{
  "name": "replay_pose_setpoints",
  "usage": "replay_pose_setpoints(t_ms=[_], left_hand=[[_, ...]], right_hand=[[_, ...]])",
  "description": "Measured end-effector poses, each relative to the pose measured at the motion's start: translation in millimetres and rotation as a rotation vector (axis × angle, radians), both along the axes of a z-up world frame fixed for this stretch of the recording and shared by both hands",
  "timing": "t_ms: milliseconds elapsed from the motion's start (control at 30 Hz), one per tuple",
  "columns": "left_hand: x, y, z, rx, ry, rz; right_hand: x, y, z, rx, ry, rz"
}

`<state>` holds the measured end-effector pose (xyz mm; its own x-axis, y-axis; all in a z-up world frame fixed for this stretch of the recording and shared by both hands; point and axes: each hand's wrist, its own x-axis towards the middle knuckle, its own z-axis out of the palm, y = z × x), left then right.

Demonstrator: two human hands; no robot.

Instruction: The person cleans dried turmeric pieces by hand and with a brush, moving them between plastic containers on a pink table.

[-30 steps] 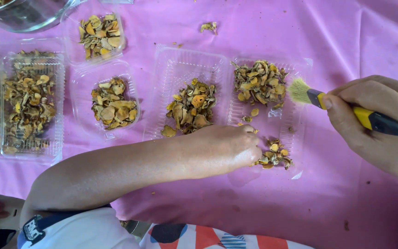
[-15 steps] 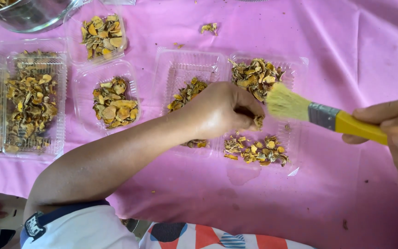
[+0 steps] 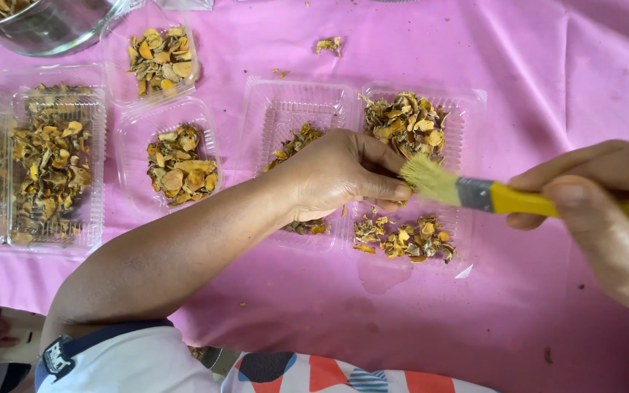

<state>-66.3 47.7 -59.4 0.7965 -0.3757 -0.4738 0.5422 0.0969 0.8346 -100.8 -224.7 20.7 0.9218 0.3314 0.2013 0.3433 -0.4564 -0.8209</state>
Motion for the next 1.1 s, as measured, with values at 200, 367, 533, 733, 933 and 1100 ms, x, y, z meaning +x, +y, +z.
replay_pose_setpoints(t_ms=[200, 367, 533, 733, 933, 1100], left_hand=[[0, 6, -9, -0.098, 0.051, 0.084], [-6, 0, -9, -0.135, 0.061, 0.110], [-8, 3, -24, -0.256, 0.043, 0.173], [-12, -1, -16, -0.348, 0.017, 0.260], [-12, 1, -21, -0.424, 0.010, 0.316], [-10, -5, -23, -0.414, -0.017, 0.306]], right_hand=[[7, -18, -30, -0.038, 0.159, -0.006], [3, 3, -9, 0.012, 0.045, -0.039], [20, -31, -45, 0.124, 0.156, -0.013], [17, -24, -40, 0.212, 0.029, 0.076], [25, -62, -94, 0.308, -0.004, 0.077], [7, 2, 1, 0.018, 0.027, 0.050]])
